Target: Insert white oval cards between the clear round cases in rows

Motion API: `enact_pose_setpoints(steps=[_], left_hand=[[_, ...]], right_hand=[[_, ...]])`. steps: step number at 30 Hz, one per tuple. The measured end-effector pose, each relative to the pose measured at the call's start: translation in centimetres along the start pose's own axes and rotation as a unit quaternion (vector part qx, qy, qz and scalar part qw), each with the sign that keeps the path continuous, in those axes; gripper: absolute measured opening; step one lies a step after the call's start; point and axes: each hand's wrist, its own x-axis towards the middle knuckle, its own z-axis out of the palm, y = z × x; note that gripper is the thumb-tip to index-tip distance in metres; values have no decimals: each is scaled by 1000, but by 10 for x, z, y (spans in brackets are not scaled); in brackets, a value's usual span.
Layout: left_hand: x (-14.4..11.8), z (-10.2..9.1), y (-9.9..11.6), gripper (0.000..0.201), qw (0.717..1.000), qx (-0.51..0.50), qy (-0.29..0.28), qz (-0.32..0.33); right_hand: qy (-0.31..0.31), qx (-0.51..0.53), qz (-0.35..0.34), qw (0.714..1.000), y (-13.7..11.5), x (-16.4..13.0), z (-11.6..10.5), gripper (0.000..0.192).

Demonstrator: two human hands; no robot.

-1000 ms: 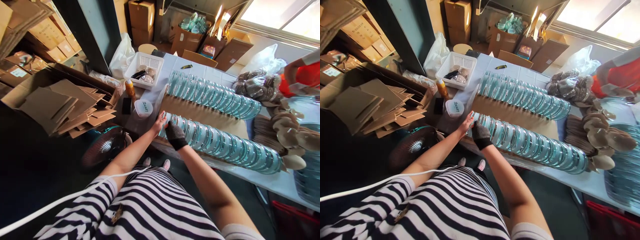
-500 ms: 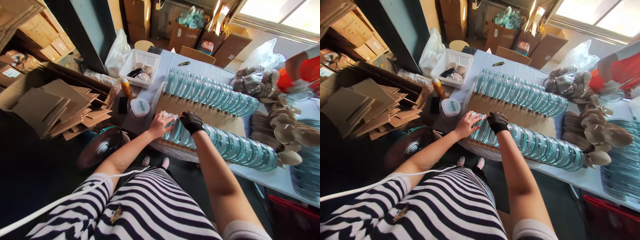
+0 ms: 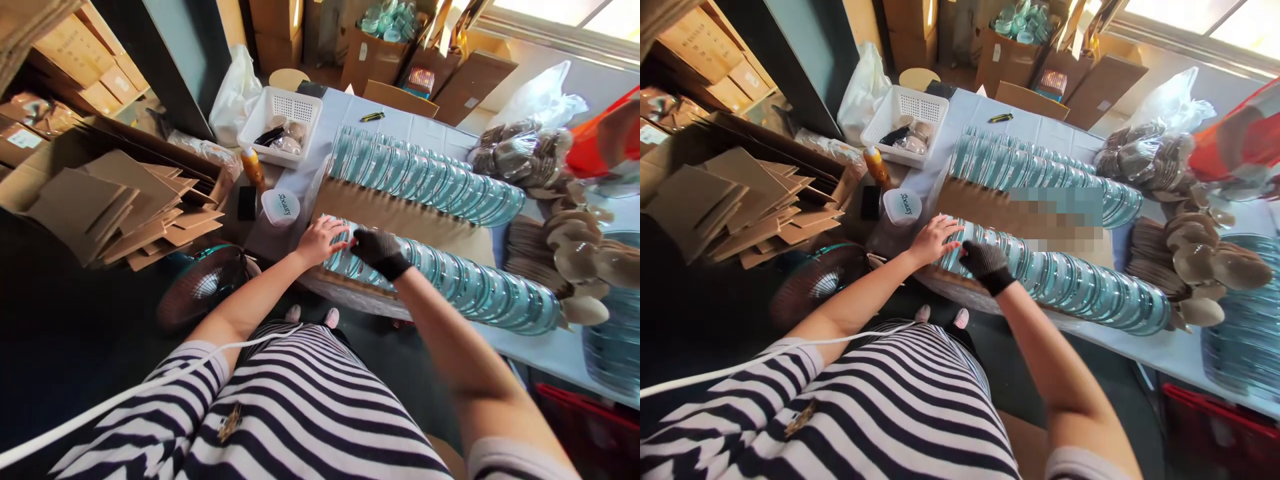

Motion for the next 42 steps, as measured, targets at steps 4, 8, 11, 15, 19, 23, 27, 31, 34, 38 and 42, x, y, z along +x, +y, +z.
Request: enact_pose_setpoints(steps=[4, 8, 11, 15, 19, 23, 27, 31, 34, 38, 42], left_hand=[[1, -2, 4, 46, 1000, -5, -5, -7], [0, -9, 11, 43, 1000, 5, 1, -15], [2, -15, 21, 40, 999, 38, 0, 9], [7, -5, 34, 53, 997, 43, -29, 62], [11, 12, 33, 63, 997, 32, -55, 52], [12, 14, 28, 65, 996, 36, -70, 47], [12, 10, 30, 65, 996, 38, -76, 33], [13, 11, 34, 64, 996, 25, -78, 26], [13, 11, 34, 64, 997, 23, -69, 23], [10, 5, 37, 64, 997, 26, -69, 27], [10, 8, 55, 68, 995, 39, -65, 67]], right_hand=[[-22, 61, 32, 997, -34, -54, 71, 39], [-44, 88, 15, 995, -55, -70, 97, 42], [-10, 99, 42, 994, -31, -68, 65, 44], [58, 47, 130, 989, 35, -28, 3, 40], [-137, -20, 10, 990, 66, 46, -26, 32], [-180, -82, -65, 978, 54, 76, -33, 35], [-74, -61, -53, 994, 48, 26, -27, 33], [2, 17, 47, 999, 33, -51, 26, 38], [-30, 57, 51, 997, 7, -82, 83, 41], [-57, 72, 24, 995, -16, -91, 115, 39], [27, 91, 74, 993, 22, -86, 76, 42]])
